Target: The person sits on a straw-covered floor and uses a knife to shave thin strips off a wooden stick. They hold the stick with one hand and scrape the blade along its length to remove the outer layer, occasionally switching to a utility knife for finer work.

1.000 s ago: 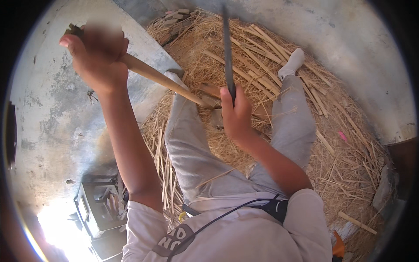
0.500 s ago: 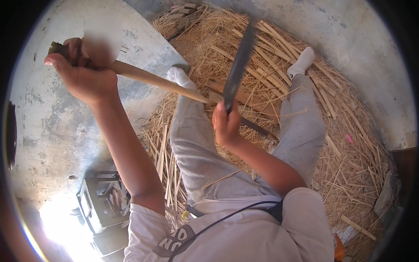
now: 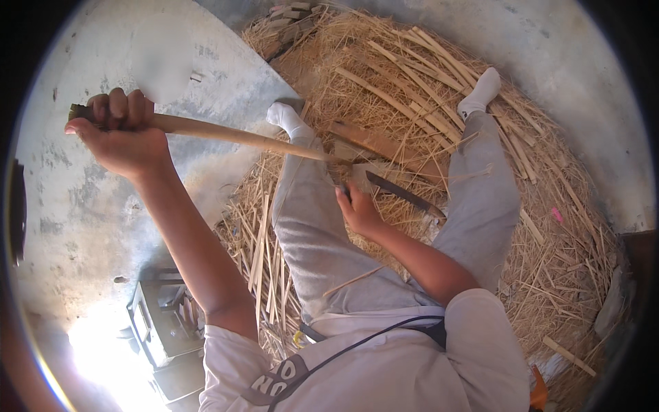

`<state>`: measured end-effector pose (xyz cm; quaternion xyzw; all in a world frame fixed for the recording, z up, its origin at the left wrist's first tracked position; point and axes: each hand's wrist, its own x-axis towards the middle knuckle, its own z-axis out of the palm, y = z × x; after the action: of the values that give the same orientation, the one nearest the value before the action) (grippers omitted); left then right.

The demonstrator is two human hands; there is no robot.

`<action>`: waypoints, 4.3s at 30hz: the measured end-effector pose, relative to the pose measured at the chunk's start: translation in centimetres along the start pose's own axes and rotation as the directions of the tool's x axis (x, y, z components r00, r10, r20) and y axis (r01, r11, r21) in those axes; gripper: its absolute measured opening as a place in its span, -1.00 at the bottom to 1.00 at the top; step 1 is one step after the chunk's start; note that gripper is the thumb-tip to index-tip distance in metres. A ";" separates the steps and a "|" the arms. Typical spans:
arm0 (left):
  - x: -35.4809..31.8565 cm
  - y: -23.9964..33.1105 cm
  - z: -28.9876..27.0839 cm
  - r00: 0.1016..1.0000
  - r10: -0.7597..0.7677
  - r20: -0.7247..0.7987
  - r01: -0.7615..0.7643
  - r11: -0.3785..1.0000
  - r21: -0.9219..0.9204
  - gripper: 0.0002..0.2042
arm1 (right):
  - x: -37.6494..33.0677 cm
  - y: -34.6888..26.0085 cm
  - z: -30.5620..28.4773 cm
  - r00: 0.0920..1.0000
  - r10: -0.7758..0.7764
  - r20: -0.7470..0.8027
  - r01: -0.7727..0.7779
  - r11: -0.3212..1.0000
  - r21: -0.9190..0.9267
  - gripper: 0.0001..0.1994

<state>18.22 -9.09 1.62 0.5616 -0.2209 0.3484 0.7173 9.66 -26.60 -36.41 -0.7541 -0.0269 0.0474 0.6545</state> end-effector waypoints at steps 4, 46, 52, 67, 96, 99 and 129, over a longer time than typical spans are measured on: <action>0.4 0.1 -0.5 0.999 0.008 -0.046 -0.009 1.000 -0.019 -0.36 | 0.4 8.4 0.2 0.983 0.181 -0.015 -0.179 0.956 -0.231 -0.59; -0.7 1.0 -4.1 0.972 0.061 -0.229 -0.035 0.992 0.119 -0.39 | 2.8 4.9 0.5 0.982 0.189 -0.010 -0.189 0.975 -0.114 -0.64; -0.2 1.0 -1.3 0.980 0.030 -0.195 -0.020 0.998 0.054 -0.41 | 2.9 13.9 -0.4 0.966 0.260 0.001 -0.250 0.928 -0.277 -0.65; -1.7 2.2 -4.6 0.960 -0.006 -0.280 0.003 1.000 -0.011 -0.43 | 0.4 12.4 -1.0 0.816 0.574 0.063 -0.501 0.758 -0.417 -0.62; 1.9 -0.3 -0.3 0.973 -0.052 -0.226 0.055 0.998 0.008 -0.36 | 2.3 1.0 -10.2 0.930 0.366 0.010 -0.211 0.557 -0.803 -0.78; 2.4 -1.0 0.4 0.981 -0.031 -0.194 0.042 0.998 0.052 -0.34 | 3.5 -5.3 -10.7 0.891 0.455 -0.002 -0.384 0.750 -0.539 -0.73; 2.7 -2.1 2.6 0.991 -0.036 -0.132 0.041 0.999 0.034 -0.40 | -1.5 10.4 -1.2 0.950 0.308 -0.053 -0.311 0.917 -0.250 -0.64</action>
<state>21.78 -11.18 2.88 0.5545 -0.1559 0.3748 0.7265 8.11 -29.43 -46.48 -0.8269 0.0907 0.1419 0.5365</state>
